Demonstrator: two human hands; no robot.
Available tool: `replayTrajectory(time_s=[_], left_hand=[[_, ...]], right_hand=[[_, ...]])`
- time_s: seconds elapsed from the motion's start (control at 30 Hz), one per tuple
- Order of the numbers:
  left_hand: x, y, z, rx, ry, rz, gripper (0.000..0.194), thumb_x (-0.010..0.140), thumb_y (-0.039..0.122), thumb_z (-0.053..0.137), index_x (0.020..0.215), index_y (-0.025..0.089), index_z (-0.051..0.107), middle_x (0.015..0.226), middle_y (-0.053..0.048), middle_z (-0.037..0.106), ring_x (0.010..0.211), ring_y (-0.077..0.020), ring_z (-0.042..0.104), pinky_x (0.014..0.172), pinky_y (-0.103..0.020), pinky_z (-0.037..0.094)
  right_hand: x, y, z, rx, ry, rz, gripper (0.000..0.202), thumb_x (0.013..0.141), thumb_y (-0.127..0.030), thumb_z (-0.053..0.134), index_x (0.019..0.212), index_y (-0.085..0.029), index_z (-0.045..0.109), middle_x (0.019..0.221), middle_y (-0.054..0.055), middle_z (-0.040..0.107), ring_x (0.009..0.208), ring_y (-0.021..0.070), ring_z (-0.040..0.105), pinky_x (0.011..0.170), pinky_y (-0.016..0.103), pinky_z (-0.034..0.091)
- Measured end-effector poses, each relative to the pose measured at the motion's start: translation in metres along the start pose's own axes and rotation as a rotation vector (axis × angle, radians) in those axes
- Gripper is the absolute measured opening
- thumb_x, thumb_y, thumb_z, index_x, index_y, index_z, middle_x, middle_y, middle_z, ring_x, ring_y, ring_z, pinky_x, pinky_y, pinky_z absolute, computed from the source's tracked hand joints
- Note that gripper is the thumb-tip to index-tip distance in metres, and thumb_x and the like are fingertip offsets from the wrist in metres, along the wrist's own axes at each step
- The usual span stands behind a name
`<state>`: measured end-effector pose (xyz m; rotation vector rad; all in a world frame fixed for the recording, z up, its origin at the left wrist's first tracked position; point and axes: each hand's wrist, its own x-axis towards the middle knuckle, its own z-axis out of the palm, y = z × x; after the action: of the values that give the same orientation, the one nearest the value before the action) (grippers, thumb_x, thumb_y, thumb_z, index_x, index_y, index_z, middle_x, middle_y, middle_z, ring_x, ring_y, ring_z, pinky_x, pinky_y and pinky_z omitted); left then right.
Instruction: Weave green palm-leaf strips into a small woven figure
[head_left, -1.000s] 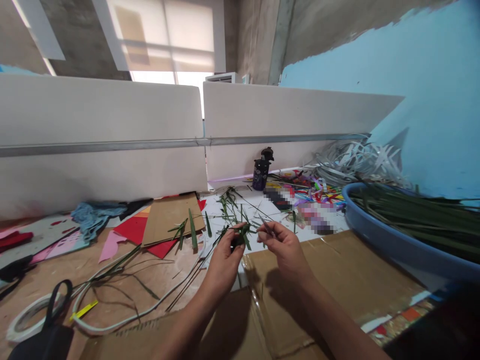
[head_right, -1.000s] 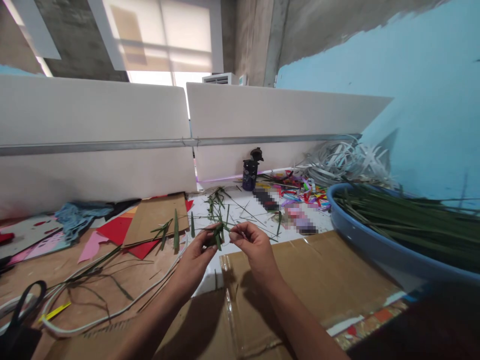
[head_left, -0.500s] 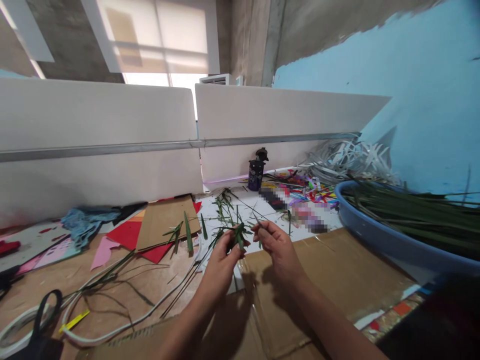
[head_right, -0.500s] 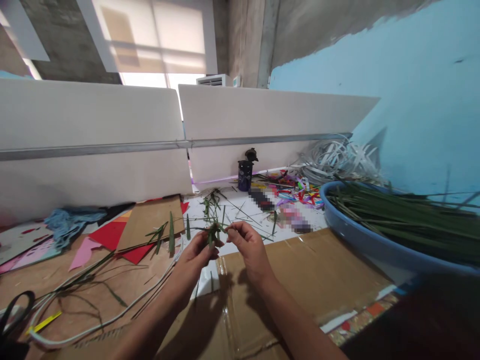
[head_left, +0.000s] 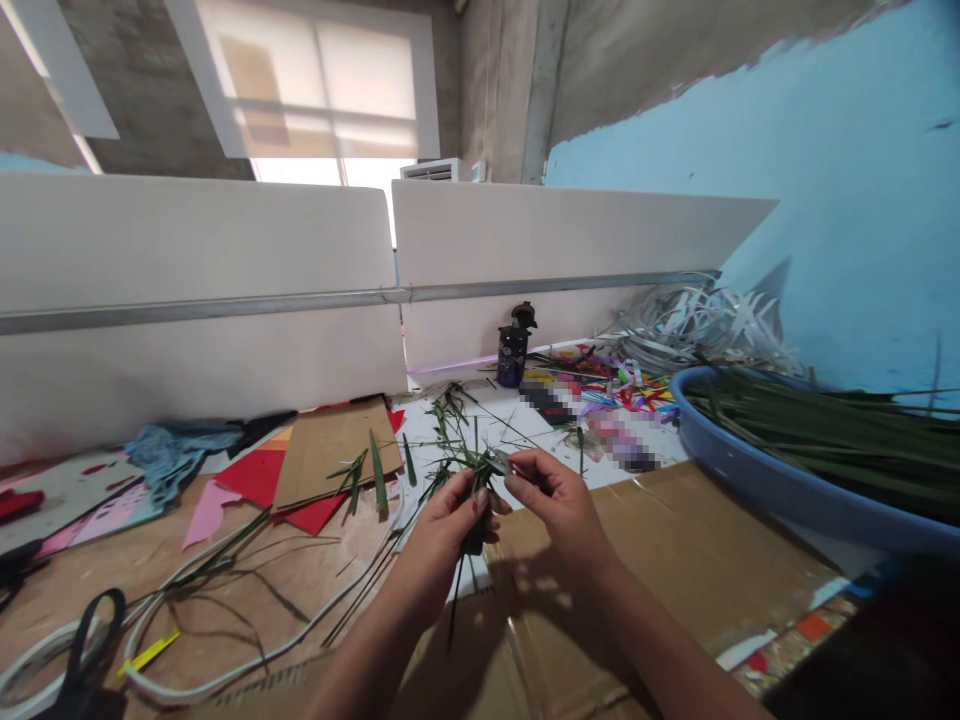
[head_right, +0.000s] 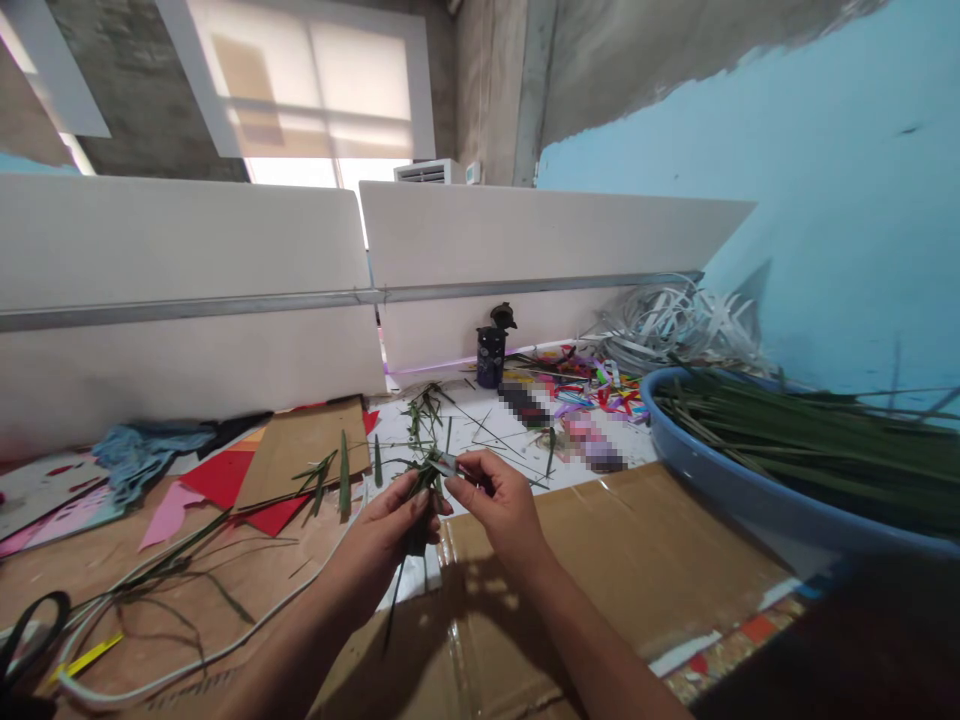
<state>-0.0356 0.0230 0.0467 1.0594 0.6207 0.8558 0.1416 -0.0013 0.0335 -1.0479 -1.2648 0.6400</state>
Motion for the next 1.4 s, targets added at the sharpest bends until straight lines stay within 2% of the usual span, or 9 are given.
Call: replayTrajectory(time_s=[0.27, 0.5, 0.67, 0.8, 0.9, 1.07, 1.23, 1.4], left_hand=[[-0.003, 0.005, 0.003, 0.120, 0.008, 0.015, 0.046, 0.080, 0.052, 0.086, 0.106, 0.017, 0.070, 0.094, -0.005, 0.072, 0.075, -0.0142, 0.055, 0.072, -0.029, 0.042], [-0.002, 0.006, 0.001, 0.111, 0.015, 0.013, 0.044, 0.081, 0.052, 0.085, 0.103, 0.017, 0.071, 0.093, -0.006, 0.071, 0.074, -0.0144, 0.055, 0.070, -0.029, 0.042], [0.000, 0.009, 0.000, -0.019, 0.073, -0.002, 0.051, 0.073, 0.052, 0.093, 0.105, 0.018, 0.071, 0.095, -0.006, 0.071, 0.076, -0.0139, 0.057, 0.068, -0.028, 0.044], [-0.001, 0.012, 0.002, -0.107, 0.159, -0.045, 0.069, 0.061, 0.053, 0.098, 0.115, 0.018, 0.071, 0.092, -0.004, 0.069, 0.078, -0.0155, 0.060, 0.071, -0.029, 0.048], [-0.001, 0.010, 0.003, -0.118, 0.167, -0.044, 0.076, 0.060, 0.053, 0.099, 0.121, 0.018, 0.071, 0.087, -0.002, 0.068, 0.079, -0.0163, 0.062, 0.074, -0.030, 0.050], [-0.001, 0.006, 0.004, -0.106, 0.188, -0.057, 0.087, 0.061, 0.055, 0.098, 0.132, 0.017, 0.064, 0.086, -0.003, 0.070, 0.077, -0.0169, 0.063, 0.075, -0.031, 0.051], [-0.001, 0.003, 0.007, -0.085, 0.161, -0.037, 0.079, 0.063, 0.057, 0.096, 0.124, 0.017, 0.066, 0.085, -0.002, 0.068, 0.080, -0.0169, 0.062, 0.075, -0.030, 0.050], [-0.002, 0.000, 0.008, -0.054, 0.152, -0.048, 0.081, 0.067, 0.058, 0.093, 0.128, 0.016, 0.062, 0.086, -0.003, 0.068, 0.080, -0.0178, 0.062, 0.074, -0.030, 0.048]], right_hand=[[0.000, -0.004, -0.003, -0.055, 0.033, -0.005, 0.020, 0.085, -0.040, 0.078, 0.085, -0.022, 0.072, 0.071, -0.003, 0.057, 0.066, 0.0162, 0.049, 0.064, 0.030, 0.040], [-0.001, -0.006, -0.004, -0.063, 0.089, -0.025, 0.022, 0.088, -0.043, 0.076, 0.082, -0.022, 0.073, 0.070, -0.002, 0.061, 0.066, 0.0167, 0.052, 0.064, 0.031, 0.042], [-0.004, -0.002, -0.006, -0.283, 0.100, -0.199, 0.017, 0.088, -0.038, 0.078, 0.096, -0.023, 0.075, 0.075, -0.001, 0.064, 0.065, 0.0178, 0.057, 0.060, 0.031, 0.044], [-0.007, 0.001, -0.005, -0.510, 0.052, -0.421, 0.012, 0.096, -0.033, 0.073, 0.103, -0.023, 0.073, 0.082, 0.002, 0.070, 0.070, 0.0208, 0.064, 0.067, 0.035, 0.049], [-0.009, 0.002, -0.004, -0.616, 0.053, -0.508, 0.011, 0.100, -0.031, 0.069, 0.106, -0.023, 0.072, 0.083, 0.003, 0.072, 0.071, 0.0221, 0.066, 0.068, 0.037, 0.049], [-0.010, 0.003, -0.001, -0.705, 0.107, -0.561, 0.013, 0.103, -0.033, 0.067, 0.107, -0.022, 0.071, 0.081, 0.003, 0.071, 0.069, 0.0220, 0.066, 0.066, 0.036, 0.047], [-0.011, 0.002, 0.001, -0.728, 0.117, -0.570, 0.019, 0.107, -0.038, 0.061, 0.102, -0.022, 0.071, 0.078, 0.002, 0.069, 0.067, 0.0211, 0.065, 0.065, 0.034, 0.046], [-0.011, 0.003, 0.001, -0.754, 0.120, -0.575, 0.020, 0.109, -0.037, 0.058, 0.102, -0.022, 0.070, 0.079, 0.003, 0.071, 0.070, 0.0220, 0.067, 0.066, 0.034, 0.046]])
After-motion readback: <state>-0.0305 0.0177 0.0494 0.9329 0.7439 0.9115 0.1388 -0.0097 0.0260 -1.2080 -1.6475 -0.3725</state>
